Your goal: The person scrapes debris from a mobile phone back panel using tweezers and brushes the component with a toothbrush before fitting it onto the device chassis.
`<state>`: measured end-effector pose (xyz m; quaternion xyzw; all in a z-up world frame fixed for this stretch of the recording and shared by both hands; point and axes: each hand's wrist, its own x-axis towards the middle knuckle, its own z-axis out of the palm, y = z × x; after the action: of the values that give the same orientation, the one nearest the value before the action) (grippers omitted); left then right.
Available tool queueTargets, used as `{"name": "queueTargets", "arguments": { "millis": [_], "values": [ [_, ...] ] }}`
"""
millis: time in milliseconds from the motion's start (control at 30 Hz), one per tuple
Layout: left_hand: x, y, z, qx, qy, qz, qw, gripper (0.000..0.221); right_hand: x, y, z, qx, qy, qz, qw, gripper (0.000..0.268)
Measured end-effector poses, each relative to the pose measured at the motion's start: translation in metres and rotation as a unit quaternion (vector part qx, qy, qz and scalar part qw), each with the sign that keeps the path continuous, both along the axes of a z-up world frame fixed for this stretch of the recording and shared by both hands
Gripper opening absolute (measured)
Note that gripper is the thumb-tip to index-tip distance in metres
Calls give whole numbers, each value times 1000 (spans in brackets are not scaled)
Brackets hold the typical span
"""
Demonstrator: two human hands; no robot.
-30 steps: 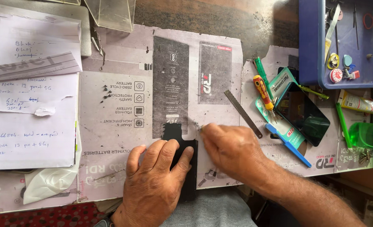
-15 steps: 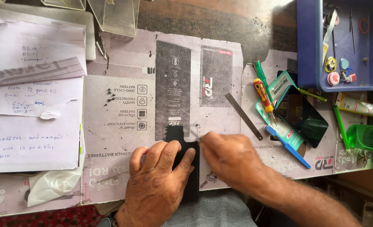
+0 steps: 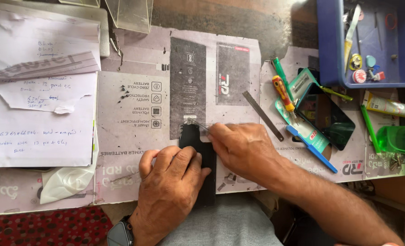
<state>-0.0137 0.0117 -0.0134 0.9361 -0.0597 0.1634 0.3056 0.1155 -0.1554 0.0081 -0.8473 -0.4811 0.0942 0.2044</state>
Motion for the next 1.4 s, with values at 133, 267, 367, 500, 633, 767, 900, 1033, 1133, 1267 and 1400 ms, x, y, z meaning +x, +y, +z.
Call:
{"name": "queueTargets", "arguments": {
  "millis": [133, 267, 367, 500, 633, 767, 900, 1033, 1133, 1267, 1400],
  "values": [
    [-3, -3, -1, -29, -8, 21, 999, 28, -3, -8, 3, -84, -7, -91, 992, 10],
    [-15, 7, -6, -103, -59, 4, 993, 32, -1, -32, 18, -33, 41, -240, 969, 16],
    [-30, 15, -4, -106, -58, -57, 991, 46, -6, -44, 23, -43, 116, -291, 949, 18],
    [-33, 18, -6, -13, -15, -111, 994, 53, -17, -48, 16, 0, 63, -135, 989, 13],
    [-35, 16, -7, 7, 13, -112, 994, 46, -16, -52, 15, -17, -57, -121, 991, 9],
    [-33, 13, -6, 4, 22, -121, 992, 42, -21, -56, 22, -32, -41, -44, 998, 10],
    [-30, 12, -7, -11, 53, -137, 989, 39, -31, -53, 15, -53, -37, -45, 997, 8],
    [-29, 14, -7, -19, 43, -133, 990, 39, -24, -57, 16, -27, -38, -39, 998, 10],
    [-27, 14, -8, -21, 42, -134, 990, 39, -24, -57, 15, -39, -25, -41, 998, 10],
    [-27, 14, -10, -27, 48, -136, 989, 39, -24, -60, 19, -81, -34, -28, 996, 10],
    [-25, 15, -9, -31, 47, -136, 989, 38, -25, -59, 19, -77, -22, -62, 995, 8]
  ]
}}
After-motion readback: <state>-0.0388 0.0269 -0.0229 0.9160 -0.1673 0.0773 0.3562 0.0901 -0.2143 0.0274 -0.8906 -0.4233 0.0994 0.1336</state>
